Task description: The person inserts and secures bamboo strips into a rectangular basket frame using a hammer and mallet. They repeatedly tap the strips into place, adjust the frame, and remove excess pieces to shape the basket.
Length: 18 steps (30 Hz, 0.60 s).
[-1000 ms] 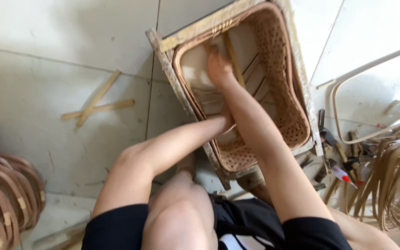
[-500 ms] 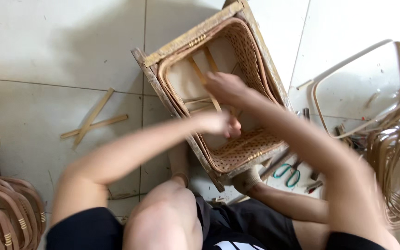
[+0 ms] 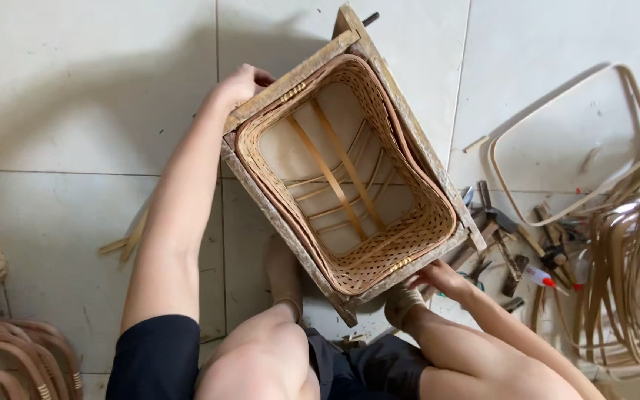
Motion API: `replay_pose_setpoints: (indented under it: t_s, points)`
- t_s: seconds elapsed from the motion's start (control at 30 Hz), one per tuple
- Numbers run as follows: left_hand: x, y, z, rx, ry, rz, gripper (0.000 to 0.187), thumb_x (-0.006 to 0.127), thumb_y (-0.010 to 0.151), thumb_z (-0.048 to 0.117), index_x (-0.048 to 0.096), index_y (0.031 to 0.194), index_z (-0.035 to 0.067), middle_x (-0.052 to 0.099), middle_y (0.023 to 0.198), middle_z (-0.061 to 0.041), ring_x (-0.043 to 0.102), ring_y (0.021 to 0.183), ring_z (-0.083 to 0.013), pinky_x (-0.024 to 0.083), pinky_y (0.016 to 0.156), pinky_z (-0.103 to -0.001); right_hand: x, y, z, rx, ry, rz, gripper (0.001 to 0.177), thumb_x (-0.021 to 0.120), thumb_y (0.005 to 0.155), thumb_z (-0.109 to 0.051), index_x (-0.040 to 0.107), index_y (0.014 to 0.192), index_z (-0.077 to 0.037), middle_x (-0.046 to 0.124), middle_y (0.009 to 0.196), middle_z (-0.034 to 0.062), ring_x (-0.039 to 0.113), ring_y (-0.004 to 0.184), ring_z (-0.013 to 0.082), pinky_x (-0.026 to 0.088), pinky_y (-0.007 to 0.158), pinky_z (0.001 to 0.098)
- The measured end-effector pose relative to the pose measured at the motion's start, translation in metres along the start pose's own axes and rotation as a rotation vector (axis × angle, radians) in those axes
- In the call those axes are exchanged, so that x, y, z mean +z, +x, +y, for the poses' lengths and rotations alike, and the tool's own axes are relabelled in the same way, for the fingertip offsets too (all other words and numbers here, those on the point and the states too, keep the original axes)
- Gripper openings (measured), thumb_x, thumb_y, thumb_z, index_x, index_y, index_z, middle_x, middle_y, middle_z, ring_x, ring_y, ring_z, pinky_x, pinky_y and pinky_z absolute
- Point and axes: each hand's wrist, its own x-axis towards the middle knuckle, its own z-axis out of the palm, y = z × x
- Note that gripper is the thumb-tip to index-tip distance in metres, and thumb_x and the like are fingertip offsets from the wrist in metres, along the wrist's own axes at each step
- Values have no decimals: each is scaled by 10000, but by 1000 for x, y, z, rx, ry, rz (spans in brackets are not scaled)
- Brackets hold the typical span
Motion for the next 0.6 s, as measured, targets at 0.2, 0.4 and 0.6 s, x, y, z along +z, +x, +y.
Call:
replay_pose_setpoints:
  t_s: [0.2, 0.4, 0.6]
  points:
    - [-33, -33, 20, -59, 425, -47, 235, 582, 1024, 65, 738, 1200, 66, 762, 1152, -197, 726, 984, -272, 606, 867, -426, 9, 11, 12, -96, -35, 352, 487, 604, 916, -65, 520, 1396, -49, 634, 1329, 161, 625, 1207, 302, 555, 998, 440]
    - [-113, -139, 51, 213, 401, 185, 227, 632, 968, 18, 737, 1167, 46, 743, 1085, -187, 715, 897, -284, 579, 849, -413, -5, -15, -83, -399, -346, 428, 400, 667, 903, -33, 662, 1296, 43, 692, 1320, 251, 634, 1233, 351, 529, 1053, 502]
    - [-118, -211, 57, 419, 393, 420, 294, 670, 1004, 140, 677, 1276, 28, 702, 1260, -209, 695, 1091, -315, 565, 948, -419, -40, -53, -186, -596, -565, 602, 380, 631, 937, -71, 618, 1308, 12, 665, 1256, 196, 631, 1165, 327, 535, 986, 459]
